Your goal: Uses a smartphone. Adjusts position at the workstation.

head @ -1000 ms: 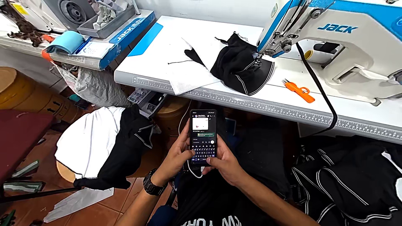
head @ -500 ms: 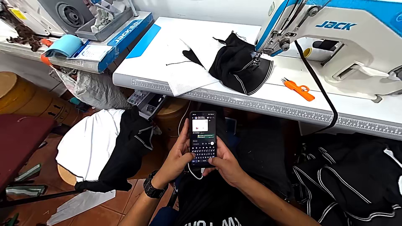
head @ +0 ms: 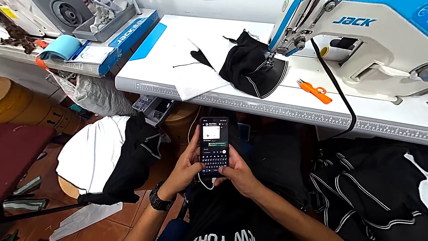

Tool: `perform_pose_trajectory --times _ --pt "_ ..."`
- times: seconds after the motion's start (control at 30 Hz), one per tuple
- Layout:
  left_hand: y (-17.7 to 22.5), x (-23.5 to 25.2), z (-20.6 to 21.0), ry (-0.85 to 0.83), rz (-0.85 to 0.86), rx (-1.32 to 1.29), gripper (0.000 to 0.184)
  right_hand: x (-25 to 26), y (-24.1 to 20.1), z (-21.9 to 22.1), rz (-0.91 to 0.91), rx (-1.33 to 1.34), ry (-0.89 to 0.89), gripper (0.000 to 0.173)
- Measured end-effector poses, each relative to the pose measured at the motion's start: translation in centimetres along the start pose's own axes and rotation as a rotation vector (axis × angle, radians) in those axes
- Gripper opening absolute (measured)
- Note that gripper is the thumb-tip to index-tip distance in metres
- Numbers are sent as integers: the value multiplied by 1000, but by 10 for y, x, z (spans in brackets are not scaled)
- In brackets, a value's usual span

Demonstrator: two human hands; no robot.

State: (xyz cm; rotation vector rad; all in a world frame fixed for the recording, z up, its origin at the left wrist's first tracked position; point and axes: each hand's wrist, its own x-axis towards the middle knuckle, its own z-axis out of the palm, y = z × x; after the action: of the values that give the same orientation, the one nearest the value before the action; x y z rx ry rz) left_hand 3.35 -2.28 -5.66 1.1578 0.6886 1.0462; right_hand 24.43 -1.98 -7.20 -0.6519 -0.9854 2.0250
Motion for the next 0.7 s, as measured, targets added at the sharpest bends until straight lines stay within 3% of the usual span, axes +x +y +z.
perform_pose_trajectory --times 0.27,0.47,0.7 --pt "-2 0 -2 -4 -13 32 100 2 1 -4 -16 50 -15 40" --pt "-1 -1 -1 5 -12 26 100 0 -1 3 16 -15 32 64" --pt "-1 0 6 72 3 43 97 0 1 0 1 -6 2 56"
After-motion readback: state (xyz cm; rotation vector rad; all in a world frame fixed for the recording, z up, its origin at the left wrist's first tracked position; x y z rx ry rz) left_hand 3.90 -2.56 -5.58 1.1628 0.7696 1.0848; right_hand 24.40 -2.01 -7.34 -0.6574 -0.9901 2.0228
